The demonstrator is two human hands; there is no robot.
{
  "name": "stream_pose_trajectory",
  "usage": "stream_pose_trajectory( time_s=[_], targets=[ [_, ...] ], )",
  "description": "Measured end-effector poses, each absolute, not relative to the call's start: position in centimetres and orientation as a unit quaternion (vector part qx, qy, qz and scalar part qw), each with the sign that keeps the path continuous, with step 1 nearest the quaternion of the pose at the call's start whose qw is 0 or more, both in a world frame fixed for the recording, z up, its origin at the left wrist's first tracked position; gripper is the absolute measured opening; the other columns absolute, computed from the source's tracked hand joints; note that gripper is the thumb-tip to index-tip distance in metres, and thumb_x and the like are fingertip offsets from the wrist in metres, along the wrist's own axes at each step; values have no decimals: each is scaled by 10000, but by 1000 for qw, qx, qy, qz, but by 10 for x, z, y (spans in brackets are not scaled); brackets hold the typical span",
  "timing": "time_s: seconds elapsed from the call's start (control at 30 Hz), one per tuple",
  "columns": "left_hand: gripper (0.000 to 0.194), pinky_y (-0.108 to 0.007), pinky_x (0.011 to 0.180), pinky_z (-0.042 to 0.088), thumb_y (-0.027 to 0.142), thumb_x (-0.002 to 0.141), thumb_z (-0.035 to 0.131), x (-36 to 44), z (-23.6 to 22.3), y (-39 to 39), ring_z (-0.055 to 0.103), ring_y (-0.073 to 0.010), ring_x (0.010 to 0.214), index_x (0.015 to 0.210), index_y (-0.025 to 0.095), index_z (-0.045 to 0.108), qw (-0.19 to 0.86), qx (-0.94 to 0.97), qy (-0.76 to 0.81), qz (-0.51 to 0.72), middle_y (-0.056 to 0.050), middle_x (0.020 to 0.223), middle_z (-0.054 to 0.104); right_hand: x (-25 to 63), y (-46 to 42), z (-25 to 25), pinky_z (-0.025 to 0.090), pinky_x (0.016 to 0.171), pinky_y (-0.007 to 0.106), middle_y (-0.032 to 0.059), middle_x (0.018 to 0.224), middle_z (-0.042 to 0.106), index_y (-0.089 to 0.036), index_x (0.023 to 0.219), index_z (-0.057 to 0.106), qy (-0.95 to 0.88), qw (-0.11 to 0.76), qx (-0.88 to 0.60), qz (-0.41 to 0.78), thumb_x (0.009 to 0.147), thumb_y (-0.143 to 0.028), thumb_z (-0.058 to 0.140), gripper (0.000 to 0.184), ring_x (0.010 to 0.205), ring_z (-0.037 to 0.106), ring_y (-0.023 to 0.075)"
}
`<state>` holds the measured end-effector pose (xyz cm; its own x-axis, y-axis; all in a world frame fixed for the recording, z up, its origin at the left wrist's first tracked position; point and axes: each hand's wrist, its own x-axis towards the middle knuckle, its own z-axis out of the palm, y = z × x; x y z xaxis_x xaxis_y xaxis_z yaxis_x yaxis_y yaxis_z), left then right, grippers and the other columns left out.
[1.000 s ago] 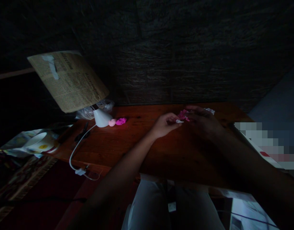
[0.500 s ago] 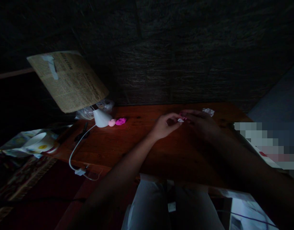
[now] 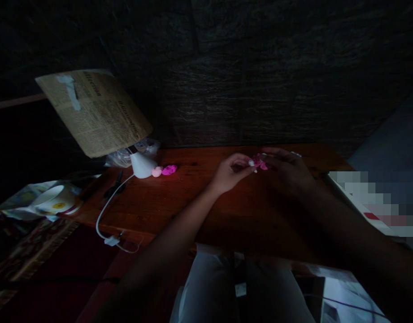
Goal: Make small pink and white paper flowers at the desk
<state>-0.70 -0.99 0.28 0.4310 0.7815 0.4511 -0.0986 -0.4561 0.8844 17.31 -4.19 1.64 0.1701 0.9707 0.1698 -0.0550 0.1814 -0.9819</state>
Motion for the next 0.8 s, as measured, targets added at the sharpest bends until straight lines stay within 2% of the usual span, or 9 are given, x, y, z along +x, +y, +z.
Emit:
stream_pose_trajectory(
  time_s=[0.17,0.3,0.4,0.53,0.8],
  targets=[
    [316,-262,683,498,347,750,761,-9,0,-6,674,-157,863,993,171,663,534,663,257,458,-62,959,716,167,-47,20,528,795,371,41,891,770,-250,889,749,-455,601,-484,444,651,-343,813,263,856,702,218],
    [389,-246,682,499,343,702,794,-8,1,-6,673,-142,834,1032,179,669,571,625,258,466,-52,944,716,165,-47,21,521,751,349,46,879,774,-244,870,749,-459,587,-490,453,655,-343,807,243,840,697,215],
    [406,-255,692,503,340,656,828,-8,1,-6,666,-133,810,983,161,668,593,599,269,466,-51,924,715,166,-47,22,517,727,347,54,869,770,-233,853,746,-466,579,-500,446,634,-380,814,272,842,697,224],
    [390,-275,703,509,349,626,848,-8,1,-7,670,-145,819,905,139,672,591,591,282,471,-69,933,722,166,-48,23,498,718,338,53,848,766,-232,814,762,-483,582,-490,434,591,-416,834,298,832,676,217],
    [395,-247,656,491,356,615,849,-5,-1,-6,673,-130,779,895,142,670,571,611,283,470,-56,900,730,165,-49,19,481,681,343,54,892,769,-253,819,776,-496,569,-502,422,589,-455,854,316,836,666,224]
  ],
)
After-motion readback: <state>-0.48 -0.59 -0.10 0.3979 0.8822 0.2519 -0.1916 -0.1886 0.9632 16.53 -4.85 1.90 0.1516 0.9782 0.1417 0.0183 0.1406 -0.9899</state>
